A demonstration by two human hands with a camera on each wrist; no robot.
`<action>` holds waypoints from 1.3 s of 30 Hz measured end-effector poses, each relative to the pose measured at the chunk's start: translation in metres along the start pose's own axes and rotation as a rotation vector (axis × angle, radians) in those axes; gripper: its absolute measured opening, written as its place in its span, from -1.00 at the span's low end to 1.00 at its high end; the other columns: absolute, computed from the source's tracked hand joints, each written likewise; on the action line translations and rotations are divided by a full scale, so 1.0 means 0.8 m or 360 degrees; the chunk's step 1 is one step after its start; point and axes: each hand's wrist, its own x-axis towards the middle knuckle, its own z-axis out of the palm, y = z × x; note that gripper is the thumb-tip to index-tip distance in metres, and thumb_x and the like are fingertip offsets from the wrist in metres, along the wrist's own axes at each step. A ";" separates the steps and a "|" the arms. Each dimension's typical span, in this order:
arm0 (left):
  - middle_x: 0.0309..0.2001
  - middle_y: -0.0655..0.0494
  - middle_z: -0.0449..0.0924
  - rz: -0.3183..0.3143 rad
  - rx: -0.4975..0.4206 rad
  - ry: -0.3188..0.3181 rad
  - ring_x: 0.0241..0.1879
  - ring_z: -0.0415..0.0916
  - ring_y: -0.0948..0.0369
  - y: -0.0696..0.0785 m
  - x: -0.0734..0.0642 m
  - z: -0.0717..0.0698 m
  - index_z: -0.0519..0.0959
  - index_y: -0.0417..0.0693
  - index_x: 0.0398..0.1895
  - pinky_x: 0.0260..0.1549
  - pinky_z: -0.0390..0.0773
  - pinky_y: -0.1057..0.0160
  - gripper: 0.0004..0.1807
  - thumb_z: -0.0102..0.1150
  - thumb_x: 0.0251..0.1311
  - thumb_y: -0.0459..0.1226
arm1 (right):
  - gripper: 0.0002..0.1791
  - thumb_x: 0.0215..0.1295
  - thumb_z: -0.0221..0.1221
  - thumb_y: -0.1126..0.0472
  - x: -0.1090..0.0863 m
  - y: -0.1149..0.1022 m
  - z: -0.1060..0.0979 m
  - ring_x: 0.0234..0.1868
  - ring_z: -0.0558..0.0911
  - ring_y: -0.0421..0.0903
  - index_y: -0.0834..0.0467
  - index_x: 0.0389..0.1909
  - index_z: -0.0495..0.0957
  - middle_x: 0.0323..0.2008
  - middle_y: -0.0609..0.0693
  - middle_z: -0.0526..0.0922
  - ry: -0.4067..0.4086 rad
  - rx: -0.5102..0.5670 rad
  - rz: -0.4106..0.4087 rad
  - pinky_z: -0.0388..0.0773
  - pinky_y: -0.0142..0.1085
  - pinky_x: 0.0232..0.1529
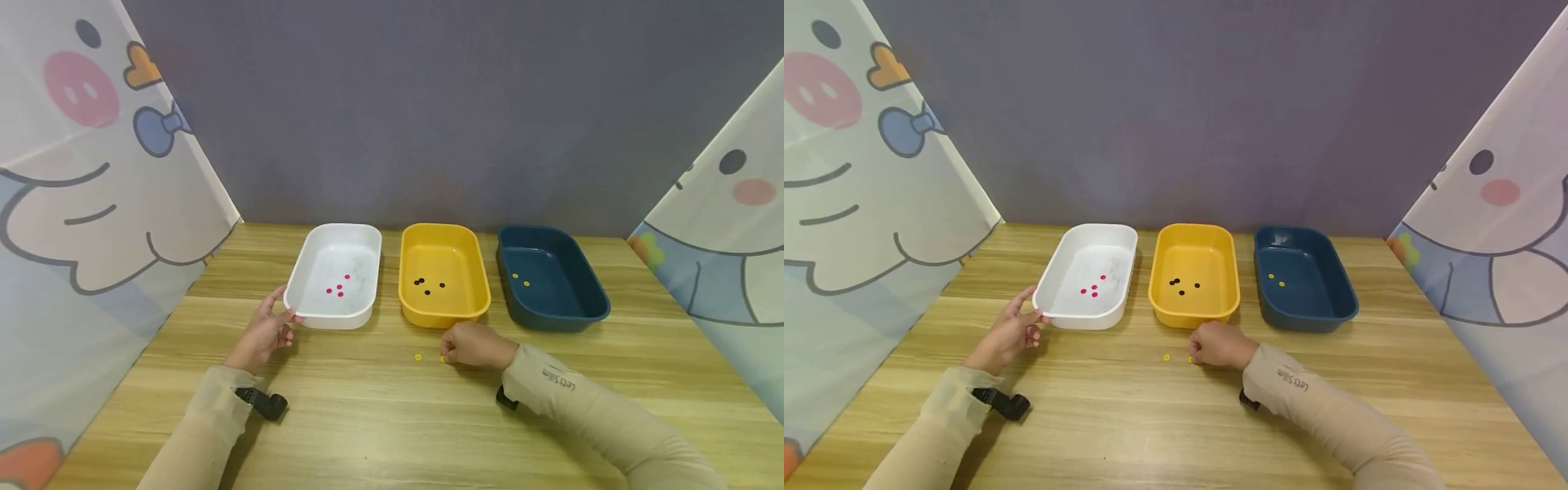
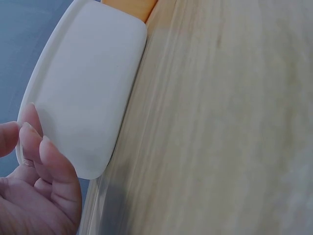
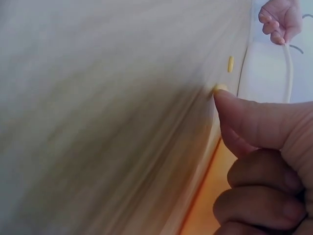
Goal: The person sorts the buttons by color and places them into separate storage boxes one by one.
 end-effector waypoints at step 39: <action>-0.51 0.27 0.54 -0.0008 0.0008 -0.0030 -0.69 0.34 0.37 0.002 0.000 -0.002 -0.28 0.05 0.54 -0.63 0.44 0.41 -0.28 -0.20 0.46 -0.37 | -0.80 0.42 -0.03 0.29 -0.046 0.038 -0.083 -0.50 0.28 -0.10 0.37 -0.25 0.47 -0.51 -0.03 0.36 0.0044 0.0999 0.0310 0.31 -0.26 -0.31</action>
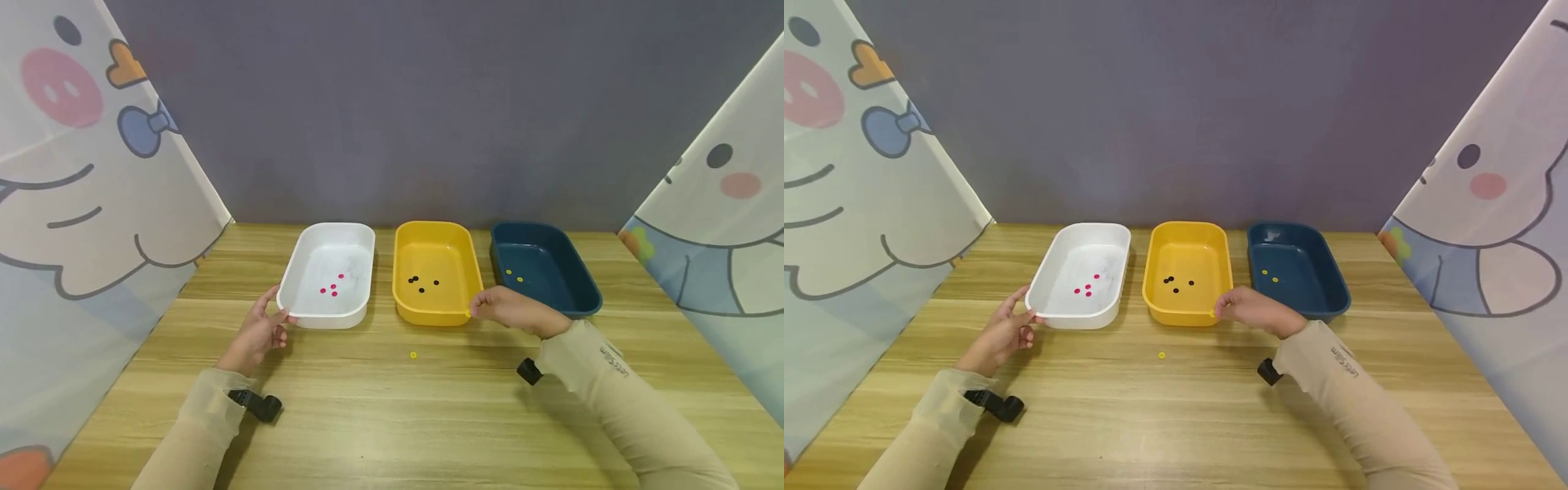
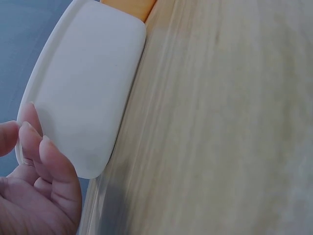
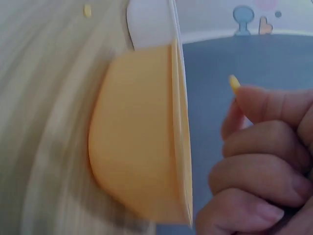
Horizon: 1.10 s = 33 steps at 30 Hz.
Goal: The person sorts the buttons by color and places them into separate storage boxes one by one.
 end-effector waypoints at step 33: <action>-0.51 0.27 0.54 0.0008 0.0011 -0.0011 -0.70 0.34 0.37 -0.001 0.000 0.000 -0.30 0.04 0.54 -0.64 0.43 0.40 -0.28 -0.21 0.47 -0.38 | -0.75 0.48 0.00 0.19 0.003 0.055 -0.081 -0.77 0.13 -0.22 0.35 -0.17 0.44 -0.77 -0.13 0.18 0.1013 -0.0408 -0.0170 0.12 -0.34 -0.69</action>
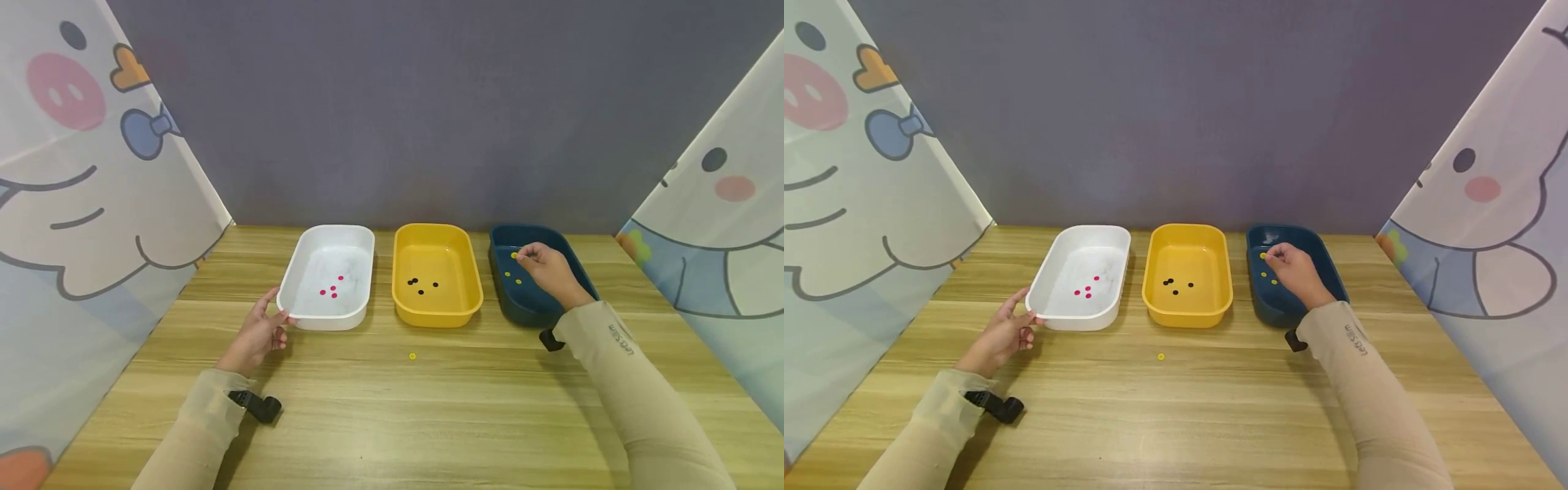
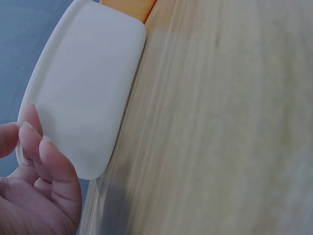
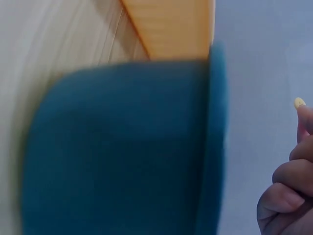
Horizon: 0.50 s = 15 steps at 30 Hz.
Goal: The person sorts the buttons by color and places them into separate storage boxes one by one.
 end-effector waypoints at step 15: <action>-0.51 0.26 0.54 -0.0018 0.0015 0.0028 -0.70 0.33 0.37 0.000 0.001 0.001 -0.31 0.04 0.53 -0.64 0.43 0.41 -0.28 -0.23 0.47 -0.37 | -0.76 0.43 -0.01 0.30 0.024 0.043 -0.030 -0.56 0.34 -0.34 0.47 -0.20 0.44 -0.57 -0.33 0.44 0.0184 0.0200 0.0095 0.30 -0.45 -0.51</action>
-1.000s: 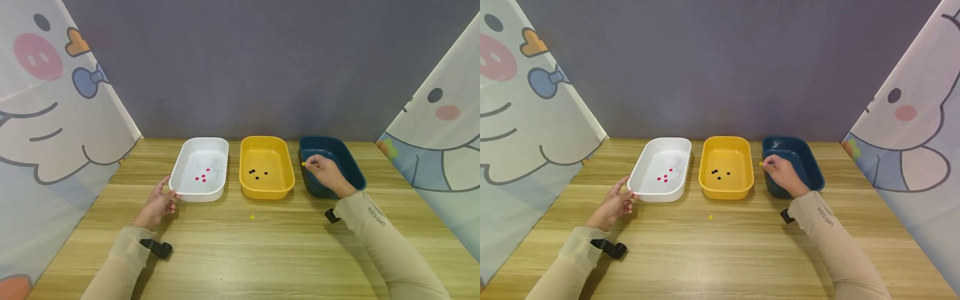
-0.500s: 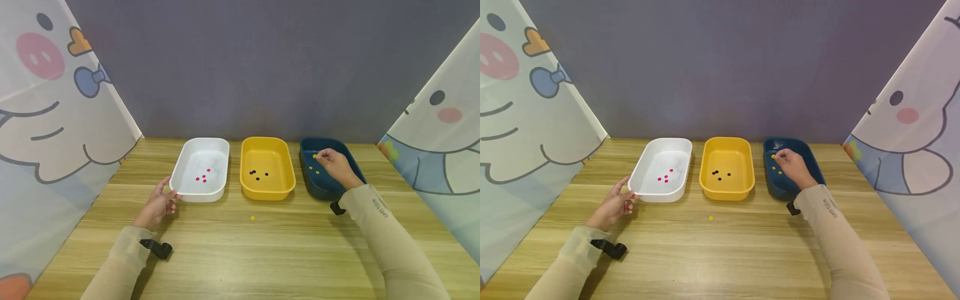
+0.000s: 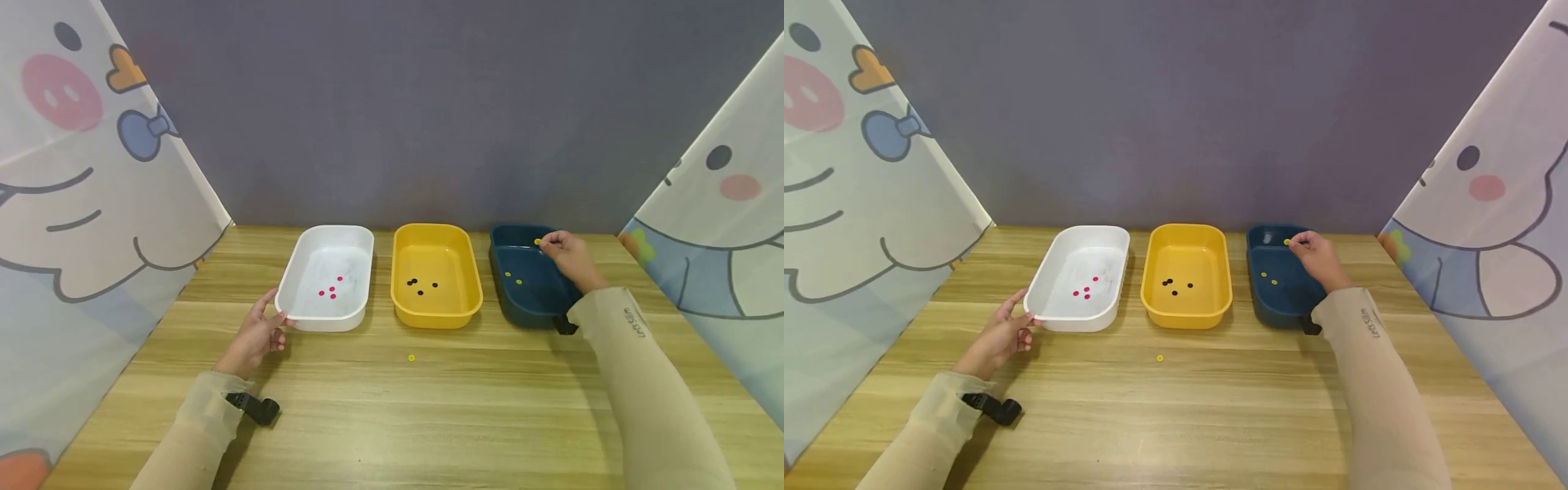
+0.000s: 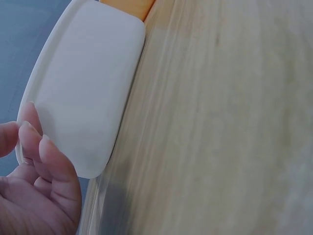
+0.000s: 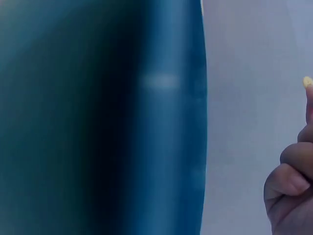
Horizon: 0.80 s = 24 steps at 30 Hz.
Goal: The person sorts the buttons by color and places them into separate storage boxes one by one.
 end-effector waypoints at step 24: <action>-0.51 0.29 0.56 0.0026 0.0002 0.0005 -0.70 0.34 0.38 -0.004 0.000 -0.001 -0.30 0.01 0.53 -0.64 0.44 0.41 -0.27 -0.20 0.47 -0.37 | -0.69 0.46 -0.01 0.19 0.023 0.007 -0.033 -0.34 0.36 -0.23 0.43 -0.21 0.45 -0.47 -0.36 0.41 0.0060 -0.0116 0.0082 0.30 -0.36 -0.27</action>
